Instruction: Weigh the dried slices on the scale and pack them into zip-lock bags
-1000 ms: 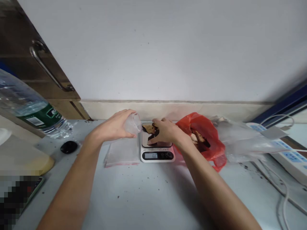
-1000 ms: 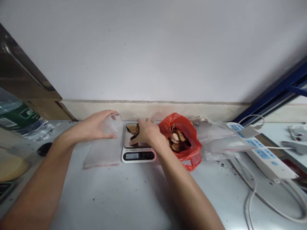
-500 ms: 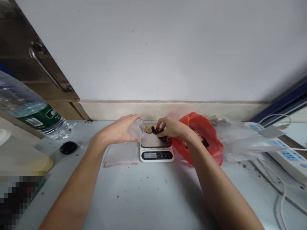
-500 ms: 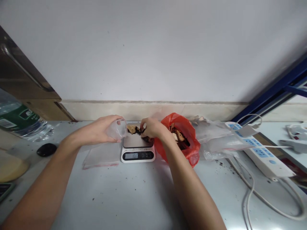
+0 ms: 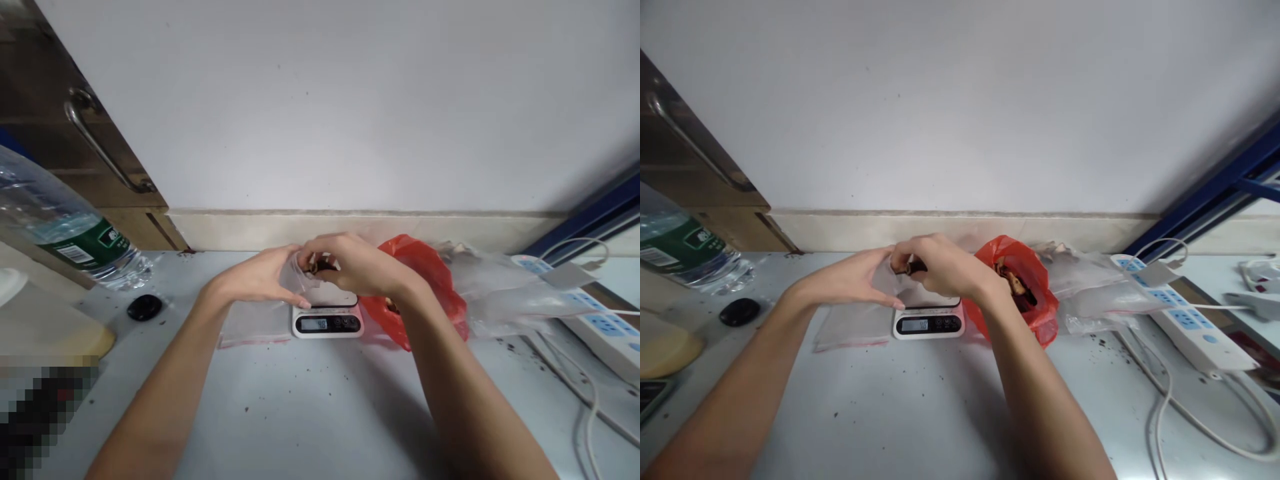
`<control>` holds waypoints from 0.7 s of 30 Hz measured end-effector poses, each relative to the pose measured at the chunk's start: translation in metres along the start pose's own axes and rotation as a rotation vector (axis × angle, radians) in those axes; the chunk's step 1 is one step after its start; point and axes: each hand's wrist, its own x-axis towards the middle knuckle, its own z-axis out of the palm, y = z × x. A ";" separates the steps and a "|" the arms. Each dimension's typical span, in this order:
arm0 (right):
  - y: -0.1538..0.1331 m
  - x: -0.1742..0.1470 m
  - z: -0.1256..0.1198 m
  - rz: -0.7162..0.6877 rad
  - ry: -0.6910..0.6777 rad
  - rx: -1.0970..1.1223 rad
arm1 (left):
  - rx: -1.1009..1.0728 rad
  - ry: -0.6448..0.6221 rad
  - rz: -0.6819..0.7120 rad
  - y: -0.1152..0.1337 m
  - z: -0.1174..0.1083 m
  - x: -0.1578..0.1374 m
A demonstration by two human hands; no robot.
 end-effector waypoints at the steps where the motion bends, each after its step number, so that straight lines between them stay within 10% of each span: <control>1: -0.002 0.001 0.001 -0.037 0.035 0.025 | -0.018 0.007 0.002 0.001 -0.002 -0.001; 5: -0.001 0.004 0.002 -0.085 0.236 0.139 | -0.013 0.068 -0.084 0.000 -0.014 -0.009; 8: 0.008 0.009 0.006 0.157 0.388 0.006 | 0.054 0.106 -0.163 -0.003 -0.022 -0.016; 12: 0.022 0.018 0.021 0.447 0.253 -0.187 | 0.141 0.107 -0.226 -0.007 -0.027 -0.020; 21: 0.026 0.016 0.013 0.392 0.131 -0.143 | 0.222 0.029 -0.252 -0.017 -0.016 -0.010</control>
